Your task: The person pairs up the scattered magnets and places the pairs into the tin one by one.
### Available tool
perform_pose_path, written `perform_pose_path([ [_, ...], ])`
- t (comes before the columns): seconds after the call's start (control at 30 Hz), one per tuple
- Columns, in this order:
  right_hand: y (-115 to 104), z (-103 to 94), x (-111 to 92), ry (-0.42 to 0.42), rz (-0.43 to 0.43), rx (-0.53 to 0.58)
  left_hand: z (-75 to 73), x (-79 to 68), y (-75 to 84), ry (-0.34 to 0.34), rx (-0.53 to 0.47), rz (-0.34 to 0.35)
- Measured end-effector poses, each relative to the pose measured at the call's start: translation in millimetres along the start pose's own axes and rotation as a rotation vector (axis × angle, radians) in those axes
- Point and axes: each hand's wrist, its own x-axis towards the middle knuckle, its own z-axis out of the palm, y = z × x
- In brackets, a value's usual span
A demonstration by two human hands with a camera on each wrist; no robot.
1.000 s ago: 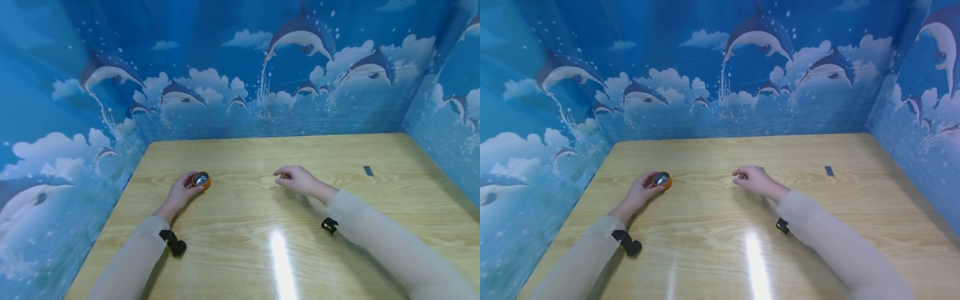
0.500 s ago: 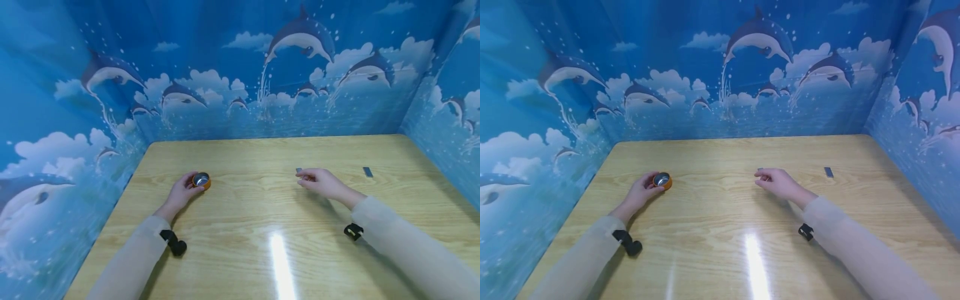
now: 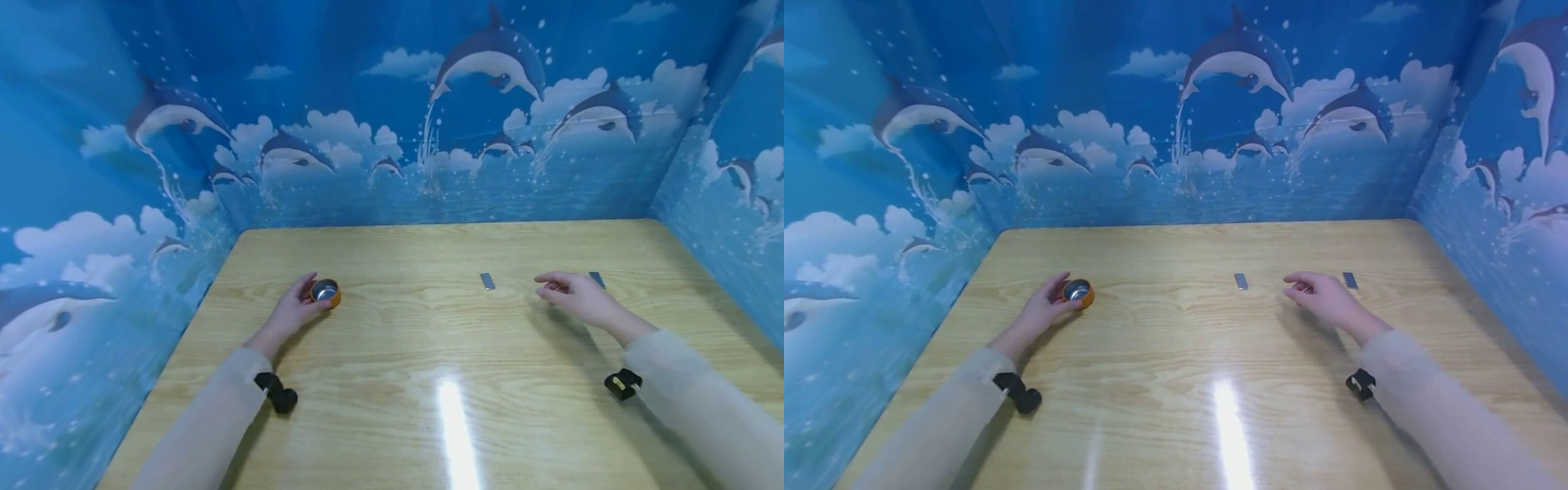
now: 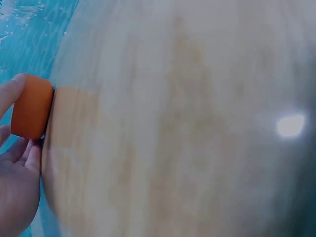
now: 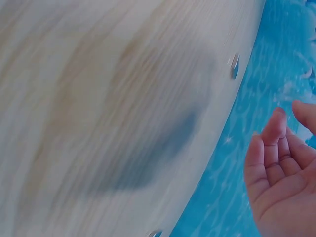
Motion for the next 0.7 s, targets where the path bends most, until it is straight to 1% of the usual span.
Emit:
perform_pose_path([
  [0.13, 11, -9.1, -7, 0.011, -0.009, -0.012, -1.7, 1.4, 2.6, -0.011, 0.000, -0.010],
  [0.23, 17, -12.8, -11, 0.019, -0.001, -0.039, -1.8, 2.5, 4.1, -0.016, 0.015, -0.002],
  [0.47, 24, -18.1, -15, 0.039, 0.023, -0.089, -2.6, 4.1, 11.3, -0.012, 0.062, 0.021],
  [0.6, 29, -22.0, -19, 0.058, 0.018, -0.113, -2.1, 5.2, 19.2, 0.000, 0.078, 0.060],
  [0.7, 35, -25.0, -21, 0.055, 0.013, -0.120, -0.2, 5.8, 25.5, 0.006, 0.109, 0.096],
])
